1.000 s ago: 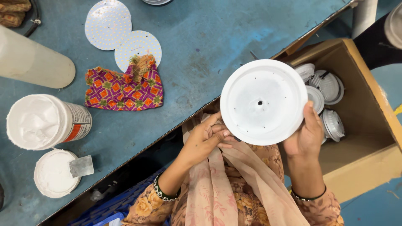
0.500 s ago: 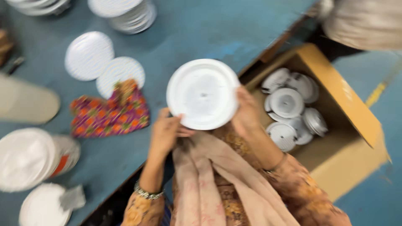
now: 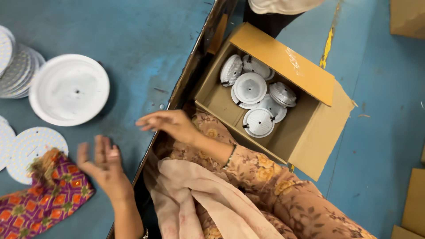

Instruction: The person retrieves white circular LED light housings from a cardboard box and places them on a blue workbench. Using a small plastic scraper, they scoop white adhesive from a container and spread it around the central hole of each housing. The treated housings are stacked on the table.

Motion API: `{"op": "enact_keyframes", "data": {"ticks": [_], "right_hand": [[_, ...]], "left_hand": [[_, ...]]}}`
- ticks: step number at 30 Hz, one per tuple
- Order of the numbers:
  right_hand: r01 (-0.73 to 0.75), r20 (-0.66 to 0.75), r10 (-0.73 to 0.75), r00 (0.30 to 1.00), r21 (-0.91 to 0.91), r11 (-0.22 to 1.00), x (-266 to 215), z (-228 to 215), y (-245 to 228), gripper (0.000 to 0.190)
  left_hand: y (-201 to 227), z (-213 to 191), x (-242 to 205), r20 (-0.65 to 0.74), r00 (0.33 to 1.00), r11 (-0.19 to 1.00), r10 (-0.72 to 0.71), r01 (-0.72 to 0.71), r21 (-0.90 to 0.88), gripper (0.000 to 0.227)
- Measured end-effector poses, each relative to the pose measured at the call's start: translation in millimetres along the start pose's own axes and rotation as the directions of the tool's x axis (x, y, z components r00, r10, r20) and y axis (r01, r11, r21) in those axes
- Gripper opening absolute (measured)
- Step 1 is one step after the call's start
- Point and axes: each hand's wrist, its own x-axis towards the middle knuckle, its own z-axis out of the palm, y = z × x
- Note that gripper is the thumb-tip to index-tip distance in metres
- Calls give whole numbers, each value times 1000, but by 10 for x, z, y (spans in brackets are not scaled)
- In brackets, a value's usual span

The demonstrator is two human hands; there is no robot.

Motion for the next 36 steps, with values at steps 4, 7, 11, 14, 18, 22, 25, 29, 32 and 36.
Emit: {"op": "enact_keyframes", "data": {"ticks": [4,7,11,14,18,22,25,29,32,36], "right_hand": [[28,-440,-84,894,-132,991,-587,-1094,702,46],[-15,-812,-15,583,-30,999,-1210,-2122,1210,32],[-599,-946,83,313,-129,790,-1850,-2889,1540,25],[-523,-937,323,137,209,827,-1738,-3158,1524,24],[-214,-806,579,-125,592,777,-1326,-3235,1590,39],[29,-797,603,-30,602,798,-736,-3424,1604,39],[181,-825,565,-23,552,814,-490,-3483,1558,38],[88,-806,589,-51,584,807,-288,-3564,1430,29],[69,-785,619,-20,617,784,-333,-3553,1427,21],[114,-760,647,66,650,752,-459,-3568,1329,13]], "left_hand": [[20,101,1,237,968,689,82,-227,688,41],[0,236,195,321,946,624,51,-281,729,51],[-38,588,351,498,867,182,22,-493,851,94],[5,678,413,440,897,176,-46,-426,887,90],[-73,635,435,410,905,164,-112,-390,906,99],[-120,618,441,403,899,183,-172,-373,910,105],[-123,614,468,402,897,229,-184,-358,905,99],[-115,620,471,412,890,256,-192,-360,897,100],[-62,585,476,413,872,238,-263,-356,903,103],[36,638,562,443,870,268,-215,-383,884,100]]}}
